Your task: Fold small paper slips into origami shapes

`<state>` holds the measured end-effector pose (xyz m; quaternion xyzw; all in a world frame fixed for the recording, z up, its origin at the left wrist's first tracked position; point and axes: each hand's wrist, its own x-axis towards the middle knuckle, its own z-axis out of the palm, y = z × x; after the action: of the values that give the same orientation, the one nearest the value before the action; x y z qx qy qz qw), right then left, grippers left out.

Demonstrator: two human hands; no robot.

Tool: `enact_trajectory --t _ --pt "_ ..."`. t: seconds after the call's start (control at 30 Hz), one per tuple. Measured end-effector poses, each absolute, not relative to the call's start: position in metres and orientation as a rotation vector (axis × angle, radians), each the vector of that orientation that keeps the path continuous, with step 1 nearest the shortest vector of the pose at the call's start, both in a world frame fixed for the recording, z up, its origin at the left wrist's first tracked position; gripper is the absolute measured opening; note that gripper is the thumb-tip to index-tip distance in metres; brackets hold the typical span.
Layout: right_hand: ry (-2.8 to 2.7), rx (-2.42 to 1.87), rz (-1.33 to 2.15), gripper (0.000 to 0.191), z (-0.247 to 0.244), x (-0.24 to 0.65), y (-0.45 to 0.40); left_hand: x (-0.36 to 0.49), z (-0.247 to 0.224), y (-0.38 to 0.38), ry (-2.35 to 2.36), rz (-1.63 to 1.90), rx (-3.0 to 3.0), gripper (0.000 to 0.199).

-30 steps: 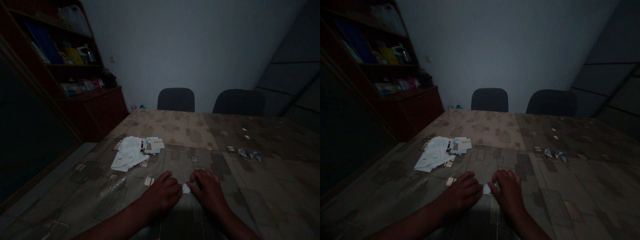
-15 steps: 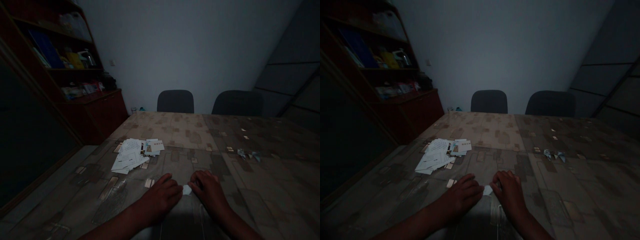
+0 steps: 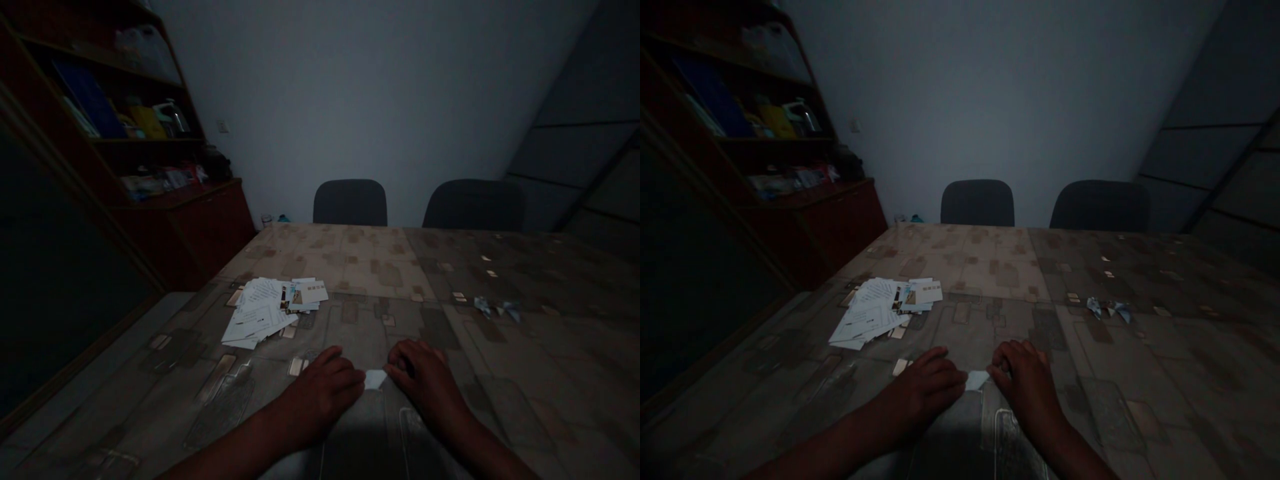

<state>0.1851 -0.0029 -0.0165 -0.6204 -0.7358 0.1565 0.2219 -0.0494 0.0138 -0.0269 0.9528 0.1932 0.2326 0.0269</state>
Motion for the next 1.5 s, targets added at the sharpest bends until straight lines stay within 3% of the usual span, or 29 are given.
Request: enact_trajectory --t 0.17,0.27,0.5,0.63,0.87,1.13,1.5 --pt "-2.178 -1.363 0.523 0.007 -0.020 0.190 -0.003 -0.049 -0.020 0.016 0.566 0.784 2.810 0.022" --pt "-2.277 -1.237 0.546 0.015 -0.019 0.191 -0.003 -0.049 -0.016 0.016 0.616 0.732 2.753 0.021" --pt "-2.352 -1.210 0.481 0.017 -0.014 0.193 -0.003 -0.047 -0.015 0.017 0.674 0.693 2.697 0.021" --pt "-2.363 -1.200 0.408 0.006 -0.016 0.191 0.000 -0.043 -0.016 0.018 0.694 0.706 2.637 0.023" --pt "-2.308 -1.289 0.378 0.013 -0.019 0.183 0.003 -0.040 -0.015 0.021 0.839 0.747 2.394 0.033" --pt "-2.072 -1.332 0.628 0.018 -0.011 0.176 -0.010 -0.031 0.001 0.013 1.079 0.860 2.102 0.014" --pt "-2.054 -1.326 0.495 0.018 -0.007 0.180 -0.012 -0.020 0.013 0.015 1.025 0.882 1.913 0.020"
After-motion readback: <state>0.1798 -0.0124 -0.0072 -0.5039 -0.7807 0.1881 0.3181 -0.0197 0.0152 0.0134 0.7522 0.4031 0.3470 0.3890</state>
